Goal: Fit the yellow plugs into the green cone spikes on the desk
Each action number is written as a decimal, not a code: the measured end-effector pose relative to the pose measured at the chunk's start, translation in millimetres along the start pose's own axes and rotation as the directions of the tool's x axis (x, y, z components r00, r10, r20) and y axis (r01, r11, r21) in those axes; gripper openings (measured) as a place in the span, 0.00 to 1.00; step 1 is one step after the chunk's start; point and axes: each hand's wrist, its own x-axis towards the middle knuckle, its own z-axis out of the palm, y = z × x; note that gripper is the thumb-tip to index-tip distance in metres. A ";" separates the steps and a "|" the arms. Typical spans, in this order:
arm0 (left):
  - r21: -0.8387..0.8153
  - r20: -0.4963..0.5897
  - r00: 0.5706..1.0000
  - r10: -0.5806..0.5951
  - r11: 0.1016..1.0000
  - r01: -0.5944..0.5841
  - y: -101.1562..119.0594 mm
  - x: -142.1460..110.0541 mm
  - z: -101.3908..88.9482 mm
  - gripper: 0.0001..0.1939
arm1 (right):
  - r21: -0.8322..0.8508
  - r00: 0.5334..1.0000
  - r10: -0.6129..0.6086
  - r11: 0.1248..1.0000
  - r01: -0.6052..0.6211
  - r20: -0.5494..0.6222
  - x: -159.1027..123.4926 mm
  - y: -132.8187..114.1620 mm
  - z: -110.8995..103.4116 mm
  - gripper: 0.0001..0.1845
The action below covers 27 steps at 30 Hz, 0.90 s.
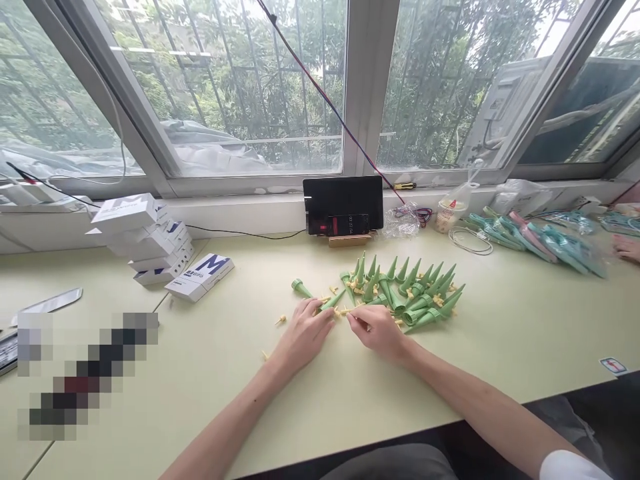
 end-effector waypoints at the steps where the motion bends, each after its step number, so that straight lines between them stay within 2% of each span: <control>1: -0.014 -0.010 1.000 0.001 1.000 -0.001 -1.3 0.5 1.0 0.10 | 0.000 1.000 0.006 1.000 -0.006 0.004 0.0 0.0 -0.4 0.19; 9: -0.097 -0.038 0.999 -0.030 0.995 0.026 -6.5 -0.7 4.9 0.10 | 0.016 1.000 0.013 1.000 -0.013 -0.005 0.4 -0.7 -2.3 0.19; 12: -0.116 -0.081 0.996 -0.044 0.993 0.034 -4.2 -0.5 2.8 0.10 | 0.017 1.000 0.026 1.000 -0.026 0.000 -0.5 -0.1 -2.0 0.19; 15: -0.199 -0.144 0.983 -0.116 0.976 0.086 -0.1 1.5 -1.3 0.10 | 0.016 0.999 0.044 0.999 -0.044 0.013 -1.9 0.7 -1.8 0.19; 18: -0.330 -0.218 0.953 -0.209 0.935 0.129 4.5 4.7 -6.2 0.07 | 0.019 0.998 0.053 0.998 -0.054 0.024 -3.2 1.1 -1.8 0.20; 20: -0.458 -0.234 0.929 -0.287 0.876 0.155 7.3 6.6 -8.7 0.06 | 0.025 0.998 0.053 0.998 -0.054 0.023 -3.7 0.8 -1.7 0.19; 24: -0.674 -0.149 0.904 -0.400 0.710 0.203 12.1 7.7 -9.4 0.07 | 0.054 0.993 0.107 0.993 -0.104 -0.042 -3.8 -0.9 -1.8 0.14; 27: -0.655 -0.160 0.916 -0.367 0.734 0.180 15.8 6.5 -7.2 0.07 | 0.104 0.978 0.187 0.979 -0.177 -0.095 -3.2 -2.5 -3.0 0.10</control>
